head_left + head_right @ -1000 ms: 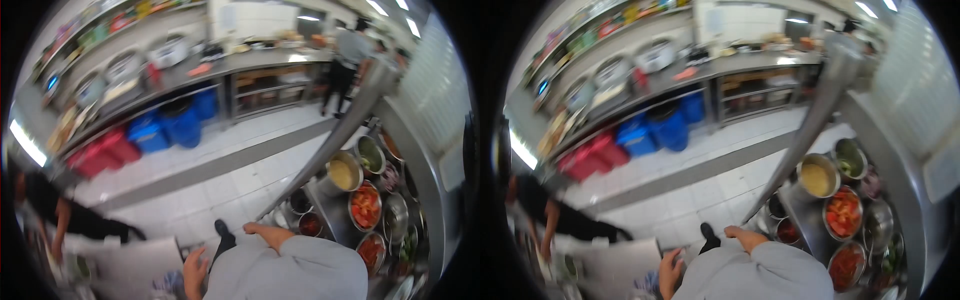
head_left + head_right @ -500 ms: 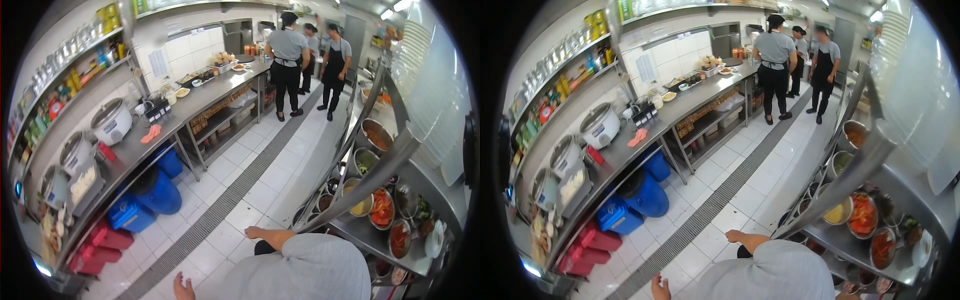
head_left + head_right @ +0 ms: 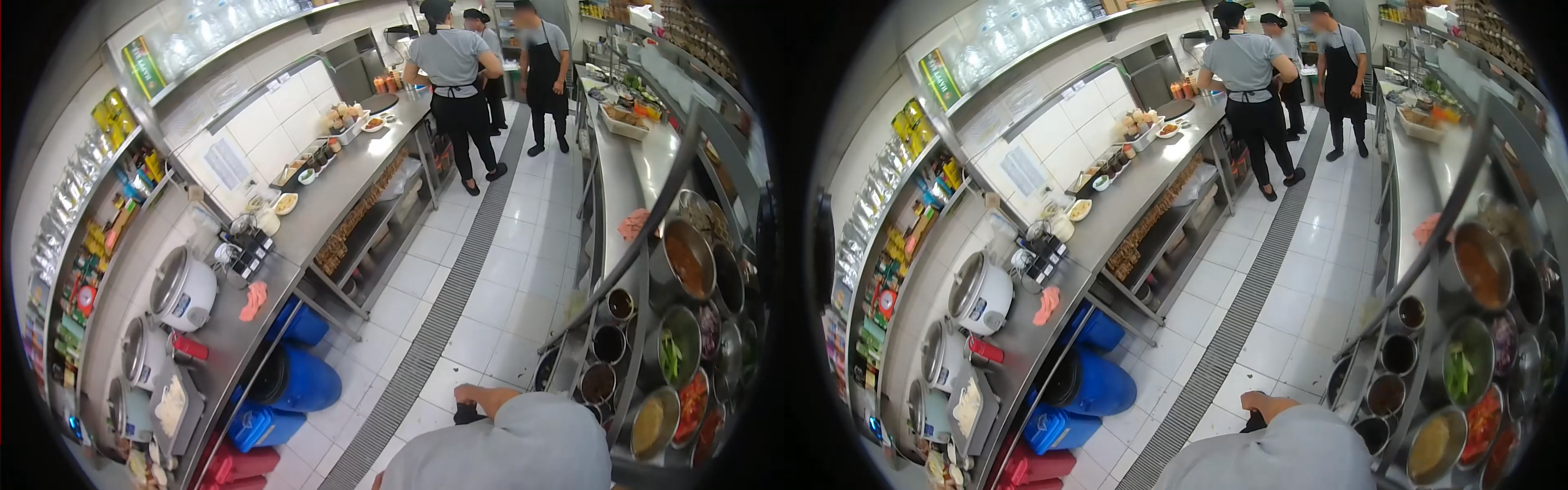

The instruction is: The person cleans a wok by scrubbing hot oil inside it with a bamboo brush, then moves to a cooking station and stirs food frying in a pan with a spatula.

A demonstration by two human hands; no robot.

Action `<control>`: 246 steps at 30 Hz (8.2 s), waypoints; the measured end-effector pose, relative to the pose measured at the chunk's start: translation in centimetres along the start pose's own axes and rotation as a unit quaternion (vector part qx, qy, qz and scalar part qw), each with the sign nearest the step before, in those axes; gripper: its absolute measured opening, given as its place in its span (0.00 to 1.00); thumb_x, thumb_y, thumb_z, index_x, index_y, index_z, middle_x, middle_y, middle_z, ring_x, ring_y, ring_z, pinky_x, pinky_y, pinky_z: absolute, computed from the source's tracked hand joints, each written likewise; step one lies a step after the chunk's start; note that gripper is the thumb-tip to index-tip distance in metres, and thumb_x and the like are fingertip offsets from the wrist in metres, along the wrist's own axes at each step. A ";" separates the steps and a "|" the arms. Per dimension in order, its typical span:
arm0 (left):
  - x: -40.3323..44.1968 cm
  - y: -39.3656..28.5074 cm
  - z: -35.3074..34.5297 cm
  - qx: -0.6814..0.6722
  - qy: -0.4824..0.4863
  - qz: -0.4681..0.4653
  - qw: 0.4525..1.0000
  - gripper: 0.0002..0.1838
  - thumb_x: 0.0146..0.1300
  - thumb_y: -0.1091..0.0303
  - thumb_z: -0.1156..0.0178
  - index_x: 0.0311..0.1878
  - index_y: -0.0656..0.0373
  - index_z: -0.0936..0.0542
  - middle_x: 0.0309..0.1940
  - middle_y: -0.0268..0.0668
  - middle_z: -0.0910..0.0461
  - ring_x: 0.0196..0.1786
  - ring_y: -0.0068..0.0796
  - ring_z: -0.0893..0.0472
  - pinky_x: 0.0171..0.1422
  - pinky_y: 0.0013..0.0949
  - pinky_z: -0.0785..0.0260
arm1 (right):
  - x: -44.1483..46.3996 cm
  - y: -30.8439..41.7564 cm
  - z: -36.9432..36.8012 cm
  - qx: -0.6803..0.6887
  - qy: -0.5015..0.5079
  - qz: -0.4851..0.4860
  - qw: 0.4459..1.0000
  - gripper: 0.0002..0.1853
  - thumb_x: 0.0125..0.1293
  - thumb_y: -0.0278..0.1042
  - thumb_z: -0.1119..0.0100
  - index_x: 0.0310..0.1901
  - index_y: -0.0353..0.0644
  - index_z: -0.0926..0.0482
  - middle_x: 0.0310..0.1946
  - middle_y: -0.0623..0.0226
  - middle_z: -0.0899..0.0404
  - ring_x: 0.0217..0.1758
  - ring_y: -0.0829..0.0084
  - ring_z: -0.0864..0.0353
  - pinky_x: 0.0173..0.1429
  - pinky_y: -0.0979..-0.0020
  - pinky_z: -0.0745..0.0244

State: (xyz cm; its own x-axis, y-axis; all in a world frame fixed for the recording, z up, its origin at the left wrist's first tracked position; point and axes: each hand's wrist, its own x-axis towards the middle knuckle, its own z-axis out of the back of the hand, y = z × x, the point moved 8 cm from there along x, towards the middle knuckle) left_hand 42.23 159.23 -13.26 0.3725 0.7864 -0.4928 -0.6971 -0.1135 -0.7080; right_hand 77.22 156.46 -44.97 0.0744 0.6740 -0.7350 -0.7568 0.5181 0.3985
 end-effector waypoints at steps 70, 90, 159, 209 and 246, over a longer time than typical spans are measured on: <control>71.2 -57.0 -55.8 0.188 0.337 -0.694 0.608 0.11 0.63 0.64 0.43 0.43 0.59 0.22 0.27 0.36 0.22 0.25 0.26 0.24 0.31 0.35 0.29 | -38.2 -72.4 61.9 0.062 -0.618 -0.560 0.548 0.41 0.51 0.38 0.32 0.66 0.38 0.40 0.65 0.47 0.42 0.70 0.48 0.45 0.70 0.49 0.49; 86.3 -80.3 -70.0 0.092 0.335 0.000 0.938 0.17 0.62 0.63 0.43 0.54 0.53 0.27 0.38 0.37 0.21 0.36 0.27 0.21 0.31 0.33 0.29 | -37.0 -78.2 66.8 0.106 -0.582 -0.599 0.539 0.40 0.50 0.37 0.36 0.65 0.34 0.39 0.67 0.43 0.45 0.71 0.44 0.48 0.72 0.46 0.54; 70.6 -73.8 -72.6 0.079 0.131 0.025 0.988 0.18 0.62 0.63 0.46 0.53 0.62 0.24 0.31 0.39 0.19 0.33 0.30 0.20 0.36 0.30 0.27 | -30.1 -109.1 95.7 0.049 -0.547 -0.533 0.644 0.43 0.47 0.21 0.49 0.70 0.38 0.48 0.71 0.49 0.53 0.75 0.51 0.56 0.75 0.51 0.57; 55.1 -52.6 -62.7 -0.312 -0.179 0.276 0.891 0.18 0.60 0.65 0.44 0.53 0.56 0.25 0.35 0.38 0.21 0.35 0.30 0.20 0.31 0.33 0.28 | 24.3 -66.4 96.0 -0.080 0.045 0.038 0.995 0.25 0.59 0.37 0.42 0.58 0.44 0.30 0.36 0.53 0.19 0.29 0.65 0.16 0.29 0.64 0.19; 52.9 -37.4 -58.3 -0.359 -0.445 0.444 0.690 0.18 0.59 0.53 0.42 0.49 0.50 0.19 0.43 0.46 0.18 0.48 0.42 0.20 0.55 0.38 0.29 | 43.0 8.8 64.8 -0.197 0.345 0.308 0.865 0.22 0.61 0.26 0.49 0.58 0.44 0.33 0.33 0.62 0.23 0.26 0.68 0.21 0.25 0.67 0.25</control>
State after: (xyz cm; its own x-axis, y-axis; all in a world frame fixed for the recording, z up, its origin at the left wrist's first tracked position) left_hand 123.70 169.68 -42.33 -0.7535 0.2375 -0.6130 0.1936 -0.8109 -0.5522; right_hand 115.82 224.06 -37.52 -0.7239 0.2138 -0.6559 -0.6871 -0.1387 0.7132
